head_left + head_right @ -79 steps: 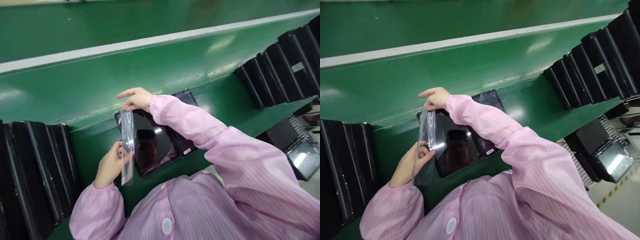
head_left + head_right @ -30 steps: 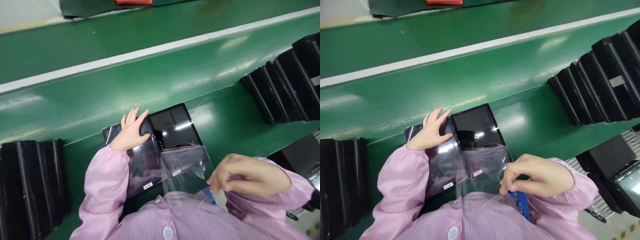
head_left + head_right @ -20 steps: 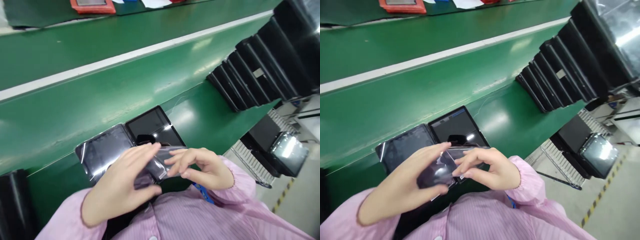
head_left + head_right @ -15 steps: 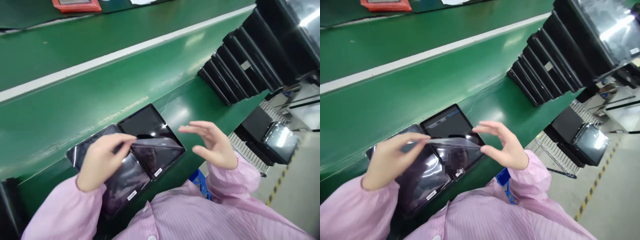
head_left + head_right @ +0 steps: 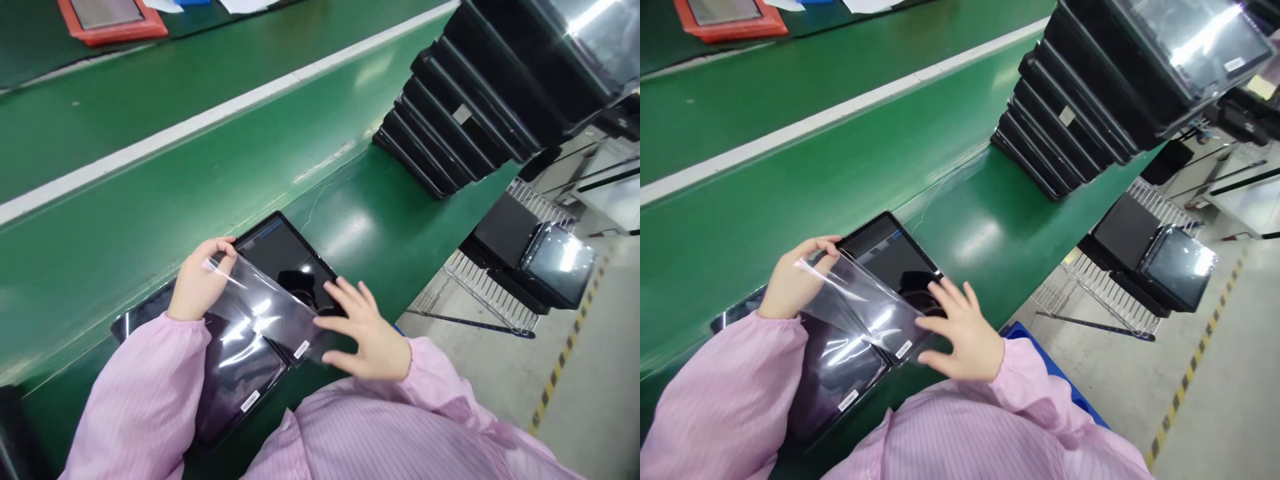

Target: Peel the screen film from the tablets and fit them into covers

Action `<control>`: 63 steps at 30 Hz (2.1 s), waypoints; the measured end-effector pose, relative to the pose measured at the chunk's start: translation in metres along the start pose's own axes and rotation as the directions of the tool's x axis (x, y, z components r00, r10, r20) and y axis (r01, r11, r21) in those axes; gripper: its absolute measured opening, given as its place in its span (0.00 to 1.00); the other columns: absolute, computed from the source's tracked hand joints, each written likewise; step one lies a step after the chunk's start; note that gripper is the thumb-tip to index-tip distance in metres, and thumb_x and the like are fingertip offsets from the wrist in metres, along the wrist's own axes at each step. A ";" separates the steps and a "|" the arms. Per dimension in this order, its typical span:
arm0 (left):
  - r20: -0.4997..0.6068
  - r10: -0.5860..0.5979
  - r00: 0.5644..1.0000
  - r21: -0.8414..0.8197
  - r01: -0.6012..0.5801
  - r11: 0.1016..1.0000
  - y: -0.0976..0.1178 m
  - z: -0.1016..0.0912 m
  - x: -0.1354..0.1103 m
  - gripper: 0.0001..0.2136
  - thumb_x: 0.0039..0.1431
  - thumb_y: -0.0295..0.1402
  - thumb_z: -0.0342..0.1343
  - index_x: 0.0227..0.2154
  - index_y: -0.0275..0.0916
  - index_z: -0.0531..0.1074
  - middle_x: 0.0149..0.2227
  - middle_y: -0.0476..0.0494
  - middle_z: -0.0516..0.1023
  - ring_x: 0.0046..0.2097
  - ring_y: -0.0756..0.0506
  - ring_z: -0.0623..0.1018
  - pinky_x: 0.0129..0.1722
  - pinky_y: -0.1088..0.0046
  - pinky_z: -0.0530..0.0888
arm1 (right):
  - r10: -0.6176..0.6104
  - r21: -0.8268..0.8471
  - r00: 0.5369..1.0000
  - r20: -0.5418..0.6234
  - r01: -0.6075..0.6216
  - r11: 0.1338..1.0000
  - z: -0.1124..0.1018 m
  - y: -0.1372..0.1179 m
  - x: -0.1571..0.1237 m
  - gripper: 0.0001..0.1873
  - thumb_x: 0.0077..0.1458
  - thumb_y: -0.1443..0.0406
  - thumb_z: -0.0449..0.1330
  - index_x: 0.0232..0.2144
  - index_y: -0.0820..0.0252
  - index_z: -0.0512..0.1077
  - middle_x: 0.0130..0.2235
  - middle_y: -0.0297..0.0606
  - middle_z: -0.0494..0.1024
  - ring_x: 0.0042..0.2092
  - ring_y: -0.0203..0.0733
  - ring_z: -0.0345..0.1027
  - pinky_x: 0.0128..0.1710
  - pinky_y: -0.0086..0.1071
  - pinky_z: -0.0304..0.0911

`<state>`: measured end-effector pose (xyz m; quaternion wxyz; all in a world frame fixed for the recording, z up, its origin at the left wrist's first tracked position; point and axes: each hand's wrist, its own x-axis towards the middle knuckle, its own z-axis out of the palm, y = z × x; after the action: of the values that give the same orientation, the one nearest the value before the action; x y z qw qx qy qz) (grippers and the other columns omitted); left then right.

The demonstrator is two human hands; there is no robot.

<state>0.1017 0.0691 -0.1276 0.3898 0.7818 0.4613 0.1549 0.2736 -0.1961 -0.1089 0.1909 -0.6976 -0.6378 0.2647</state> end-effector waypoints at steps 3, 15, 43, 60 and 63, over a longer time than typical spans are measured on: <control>-0.054 0.002 0.999 0.048 0.001 0.999 0.000 0.016 0.008 0.04 0.52 0.32 0.53 0.33 0.43 0.69 0.51 0.41 0.78 0.54 0.38 0.76 0.58 0.56 0.67 | -0.156 0.113 0.980 0.124 0.142 0.983 0.013 -0.012 -0.003 0.24 0.55 0.54 0.64 0.52 0.55 0.76 0.66 0.57 0.60 0.69 0.63 0.46 0.63 0.68 0.36; -0.196 0.018 0.980 0.282 0.039 0.958 0.011 0.036 0.005 0.07 0.54 0.27 0.47 0.34 0.43 0.66 0.50 0.46 0.80 0.48 0.38 0.79 0.51 0.56 0.72 | -0.385 0.661 0.910 -0.153 0.384 0.645 0.027 0.013 0.000 0.27 0.62 0.59 0.54 0.60 0.66 0.66 0.61 0.57 0.69 0.64 0.45 0.62 0.64 0.45 0.52; -0.073 0.101 0.992 0.466 -0.056 0.883 0.009 0.036 0.006 0.20 0.54 0.24 0.43 0.49 0.38 0.67 0.33 0.42 0.78 0.41 0.36 0.80 0.48 0.55 0.71 | -0.583 0.881 0.809 0.076 0.219 0.419 0.002 0.009 0.071 0.13 0.61 0.67 0.58 0.46 0.70 0.75 0.42 0.47 0.83 0.44 0.38 0.78 0.50 0.30 0.68; -0.078 0.065 0.995 0.412 -0.027 0.911 0.011 0.038 0.007 0.09 0.58 0.24 0.40 0.26 0.44 0.52 0.46 0.42 0.79 0.52 0.37 0.77 0.48 0.57 0.70 | -0.138 0.539 0.964 0.226 -0.006 0.843 -0.058 0.107 0.150 0.21 0.48 0.66 0.67 0.46 0.59 0.72 0.40 0.35 0.80 0.26 0.30 0.62 0.29 0.28 0.64; -0.058 0.094 0.994 0.411 -0.062 0.910 0.011 0.038 0.010 0.11 0.56 0.22 0.39 0.25 0.45 0.49 0.34 0.43 0.76 0.54 0.37 0.76 0.47 0.56 0.70 | -0.023 0.485 0.987 0.158 -0.057 0.873 -0.048 0.100 0.146 0.07 0.50 0.65 0.67 0.33 0.59 0.75 0.29 0.30 0.78 0.23 0.29 0.58 0.25 0.27 0.59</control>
<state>0.1362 0.0566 -0.1452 0.1935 0.8572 0.4665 0.1003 0.3891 -0.0593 -0.1500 0.3069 -0.6092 -0.5576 0.4731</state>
